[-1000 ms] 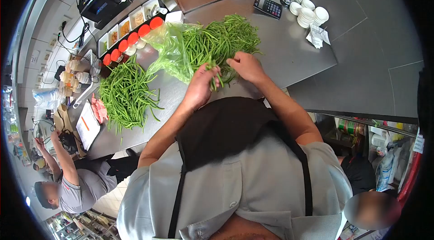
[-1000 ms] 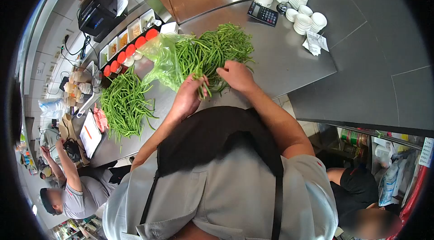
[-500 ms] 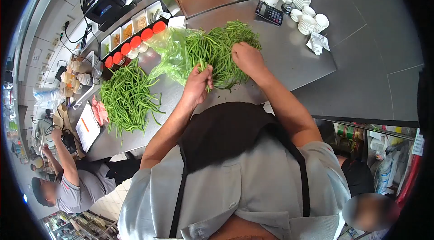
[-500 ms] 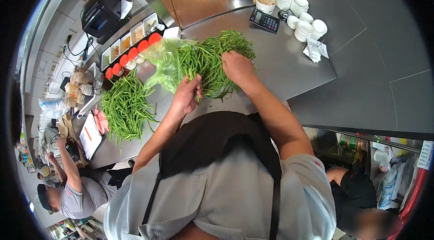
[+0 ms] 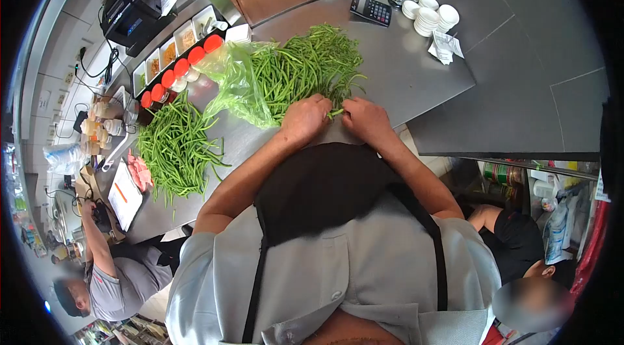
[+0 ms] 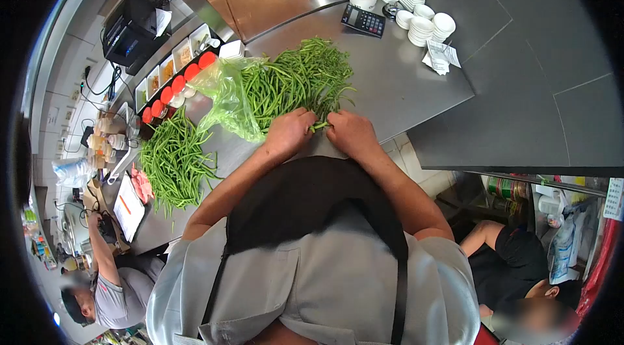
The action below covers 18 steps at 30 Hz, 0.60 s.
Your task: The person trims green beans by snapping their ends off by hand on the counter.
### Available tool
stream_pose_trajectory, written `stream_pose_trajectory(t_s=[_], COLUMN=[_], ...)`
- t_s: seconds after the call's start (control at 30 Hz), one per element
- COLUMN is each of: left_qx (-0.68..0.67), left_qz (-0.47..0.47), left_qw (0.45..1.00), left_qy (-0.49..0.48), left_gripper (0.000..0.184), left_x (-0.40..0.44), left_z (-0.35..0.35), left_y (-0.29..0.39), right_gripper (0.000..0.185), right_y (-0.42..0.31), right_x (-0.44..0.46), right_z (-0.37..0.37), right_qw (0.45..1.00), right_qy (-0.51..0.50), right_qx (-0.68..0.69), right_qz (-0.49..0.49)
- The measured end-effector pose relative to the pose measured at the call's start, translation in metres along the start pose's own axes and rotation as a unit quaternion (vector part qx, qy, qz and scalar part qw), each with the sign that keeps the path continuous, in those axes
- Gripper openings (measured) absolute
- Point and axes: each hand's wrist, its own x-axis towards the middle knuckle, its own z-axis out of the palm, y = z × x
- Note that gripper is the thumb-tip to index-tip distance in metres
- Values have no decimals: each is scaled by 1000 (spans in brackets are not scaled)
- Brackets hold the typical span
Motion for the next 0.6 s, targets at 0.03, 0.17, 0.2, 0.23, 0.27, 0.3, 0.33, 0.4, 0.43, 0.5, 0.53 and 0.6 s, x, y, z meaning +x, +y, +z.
stream_pose_trajectory(t_s=[0.03,0.17,0.2,0.23,0.27,0.3,0.33,0.4,0.43,0.5,0.53,0.6], left_qx=[1,-161,-354,-530,-685,-738,-785,-838,-840,-844,-844,-843], left_qz=[6,-140,-179,-212,-234,-251,-266,-284,-282,-279,-279,-277], left_qw=[1000,977,918,821,689,625,556,460,456,448,449,450], left_qy=[5,-21,-4,15,33,46,60,76,80,90,95,102], left_gripper=[15,11,12,13,14,15,15,15,16,16,16,16], left_x=[-1,-1,-4,-7,-9,-11,-13,-17,-18,-21,-22,-21], left_z=[-1,-7,-1,6,13,11,8,6,6,5,4,4], left_y=[3,3,-4,-15,-26,-29,-31,-39,-39,-39,-38,-34], right_gripper=[13,17,17,18,20,20,21,27,29,31,30,28], right_y=[2,31,26,15,8,11,14,12,1,-9,-11,-12], right_x=[3,17,22,29,33,34,33,31,29,29,29,31], right_z=[6,25,19,5,-1,8,20,27,18,13,13,15], right_qw=[1000,653,723,785,840,889,925,930,905,867,865,860], right_qy=[-6,-70,-68,-67,-63,-15,33,12,-56,-135,-145,-155], right_qx=[19,708,637,559,476,429,375,367,415,458,457,464], right_qz=[11,259,260,257,253,157,58,18,78,141,145,147])
